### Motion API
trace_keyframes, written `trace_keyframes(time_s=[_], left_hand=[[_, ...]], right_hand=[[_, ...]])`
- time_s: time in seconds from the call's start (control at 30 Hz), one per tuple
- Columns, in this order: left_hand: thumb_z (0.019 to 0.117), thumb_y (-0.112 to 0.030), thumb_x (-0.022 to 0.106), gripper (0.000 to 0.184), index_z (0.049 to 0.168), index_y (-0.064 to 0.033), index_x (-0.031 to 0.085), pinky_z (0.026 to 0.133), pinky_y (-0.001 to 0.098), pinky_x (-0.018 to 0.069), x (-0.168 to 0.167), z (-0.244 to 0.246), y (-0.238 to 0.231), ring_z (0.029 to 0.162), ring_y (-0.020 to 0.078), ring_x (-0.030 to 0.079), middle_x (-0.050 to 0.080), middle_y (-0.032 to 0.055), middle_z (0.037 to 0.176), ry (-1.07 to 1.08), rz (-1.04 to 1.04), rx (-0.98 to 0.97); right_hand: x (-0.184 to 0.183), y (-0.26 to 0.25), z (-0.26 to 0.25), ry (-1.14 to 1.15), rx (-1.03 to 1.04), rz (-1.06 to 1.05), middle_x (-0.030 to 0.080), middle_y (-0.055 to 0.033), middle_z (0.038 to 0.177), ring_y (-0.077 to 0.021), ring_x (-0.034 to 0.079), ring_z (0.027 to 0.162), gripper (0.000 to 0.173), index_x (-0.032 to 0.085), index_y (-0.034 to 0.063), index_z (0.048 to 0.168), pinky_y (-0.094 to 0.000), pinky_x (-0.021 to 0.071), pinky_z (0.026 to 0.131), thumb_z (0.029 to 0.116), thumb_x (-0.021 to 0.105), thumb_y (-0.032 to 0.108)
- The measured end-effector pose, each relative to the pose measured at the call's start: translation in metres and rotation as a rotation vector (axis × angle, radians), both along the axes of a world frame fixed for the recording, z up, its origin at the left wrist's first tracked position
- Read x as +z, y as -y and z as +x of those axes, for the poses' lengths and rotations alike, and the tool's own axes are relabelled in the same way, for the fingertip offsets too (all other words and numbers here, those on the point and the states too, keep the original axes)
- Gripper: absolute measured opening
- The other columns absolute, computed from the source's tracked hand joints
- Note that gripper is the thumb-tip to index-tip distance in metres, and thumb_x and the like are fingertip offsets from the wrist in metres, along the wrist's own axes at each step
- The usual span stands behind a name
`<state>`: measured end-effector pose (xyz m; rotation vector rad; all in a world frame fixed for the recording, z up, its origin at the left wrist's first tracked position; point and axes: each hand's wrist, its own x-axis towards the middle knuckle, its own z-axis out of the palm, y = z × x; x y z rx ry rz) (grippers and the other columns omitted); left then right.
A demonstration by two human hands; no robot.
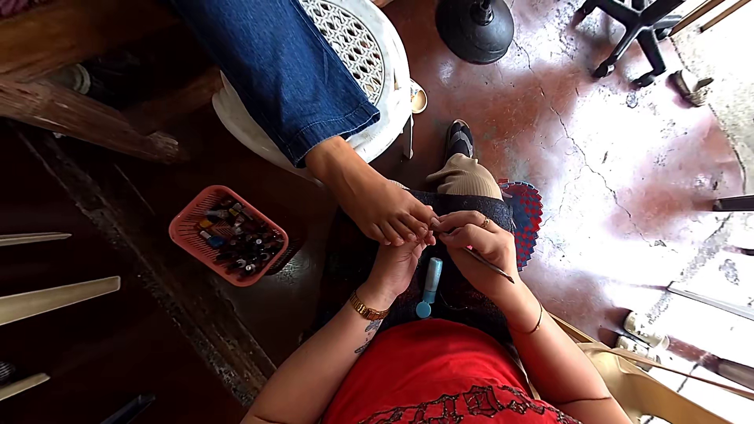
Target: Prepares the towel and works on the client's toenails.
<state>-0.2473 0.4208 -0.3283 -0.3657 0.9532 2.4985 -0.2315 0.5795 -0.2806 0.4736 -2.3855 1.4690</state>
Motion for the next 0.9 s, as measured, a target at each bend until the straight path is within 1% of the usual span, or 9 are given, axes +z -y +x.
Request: trace_keyframes(time_s=[0.17, 0.27, 0.4, 0.47, 0.6, 0.67, 0.73, 0.83, 0.9], left_hand=[[0.0940, 0.004, 0.060, 0.020, 0.109, -0.0059, 0.069, 0.090, 0.0320, 0.0564, 0.0014, -0.0006, -0.0015, 0.089, 0.0139, 0.067, 0.070, 0.0060, 0.101, 0.003, -0.027, -0.006], [0.0929, 0.004, 0.062, 0.021, 0.110, -0.0057, 0.070, 0.090, 0.0331, 0.0566, 0.0007, -0.0003, -0.0005, 0.089, 0.0151, 0.068, 0.071, 0.0072, 0.101, -0.005, -0.009, 0.001], [0.0936, 0.004, 0.060, 0.019, 0.106, -0.0060, 0.070, 0.089, 0.0314, 0.0566, 0.0016, -0.0005, -0.0017, 0.087, 0.0140, 0.067, 0.070, 0.0065, 0.099, 0.000, -0.014, 0.001], [0.0940, 0.005, 0.060, 0.021, 0.110, -0.0043, 0.070, 0.090, 0.0321, 0.0569, 0.0009, -0.0005, -0.0008, 0.088, 0.0150, 0.068, 0.070, 0.0077, 0.101, 0.007, -0.009, -0.001], [0.0939, 0.004, 0.060, 0.019, 0.108, -0.0054, 0.070, 0.089, 0.0307, 0.0571, 0.0021, -0.0012, -0.0006, 0.087, 0.0139, 0.068, 0.071, 0.0065, 0.099, 0.001, -0.014, -0.005], [0.0938, 0.004, 0.061, 0.018, 0.106, -0.0057, 0.070, 0.088, 0.0307, 0.0569, 0.0017, -0.0012, -0.0015, 0.086, 0.0139, 0.067, 0.070, 0.0064, 0.098, 0.003, -0.010, -0.004], [0.0939, 0.004, 0.061, 0.021, 0.111, -0.0043, 0.069, 0.089, 0.0314, 0.0571, 0.0006, -0.0010, -0.0010, 0.088, 0.0149, 0.068, 0.070, 0.0074, 0.101, 0.001, -0.010, -0.003], [0.0935, 0.004, 0.061, 0.019, 0.108, -0.0044, 0.069, 0.088, 0.0311, 0.0571, 0.0015, -0.0013, -0.0004, 0.086, 0.0146, 0.067, 0.070, 0.0075, 0.099, 0.002, -0.010, 0.002], [0.0933, 0.004, 0.061, 0.019, 0.107, -0.0053, 0.070, 0.088, 0.0305, 0.0570, 0.0022, -0.0010, -0.0010, 0.087, 0.0140, 0.068, 0.071, 0.0072, 0.099, 0.008, -0.011, -0.001]], right_hand=[[-0.0037, 0.0038, -0.0002, -0.047, -0.019, 0.045, 0.074, -0.0119, 0.102, -0.0215, 0.069, 0.107, 0.014, 0.070, 0.0019, 0.077, -0.0351, 0.0583, 0.092, 0.0863, 0.066, -0.008], [-0.0010, 0.0001, 0.0010, 0.024, -0.011, -0.031, 0.073, -0.0132, 0.101, -0.0205, 0.070, 0.106, 0.014, 0.068, 0.0003, 0.076, -0.0327, 0.0603, 0.089, 0.0847, 0.067, -0.010], [-0.0041, 0.0053, -0.0010, -0.026, -0.028, 0.007, 0.073, -0.0121, 0.100, -0.0206, 0.069, 0.105, 0.014, 0.069, 0.0015, 0.076, -0.0337, 0.0586, 0.090, 0.0852, 0.066, -0.009], [-0.0029, 0.0014, -0.0008, 0.011, -0.022, -0.037, 0.074, -0.0124, 0.101, -0.0197, 0.070, 0.104, 0.013, 0.069, 0.0009, 0.077, -0.0321, 0.0600, 0.088, 0.0848, 0.068, -0.009], [-0.0021, 0.0030, -0.0009, 0.018, -0.039, -0.024, 0.073, -0.0124, 0.099, -0.0185, 0.070, 0.101, 0.014, 0.068, 0.0012, 0.075, -0.0307, 0.0597, 0.085, 0.0839, 0.067, -0.009], [-0.0046, 0.0041, -0.0011, -0.002, -0.044, -0.015, 0.073, -0.0123, 0.099, -0.0194, 0.070, 0.102, 0.014, 0.068, 0.0015, 0.074, -0.0316, 0.0592, 0.086, 0.0841, 0.067, -0.009], [-0.0031, 0.0008, -0.0005, 0.025, -0.034, -0.046, 0.074, -0.0119, 0.100, -0.0187, 0.070, 0.102, 0.013, 0.069, 0.0014, 0.076, -0.0311, 0.0602, 0.086, 0.0841, 0.069, -0.009], [-0.0030, 0.0022, -0.0007, 0.013, -0.033, -0.020, 0.073, -0.0118, 0.100, -0.0183, 0.070, 0.102, 0.013, 0.068, 0.0016, 0.075, -0.0307, 0.0600, 0.085, 0.0843, 0.068, -0.008], [-0.0078, 0.0055, -0.0007, -0.048, -0.048, 0.019, 0.074, -0.0120, 0.100, -0.0205, 0.070, 0.103, 0.014, 0.069, 0.0022, 0.075, -0.0333, 0.0590, 0.088, 0.0845, 0.067, -0.008]])
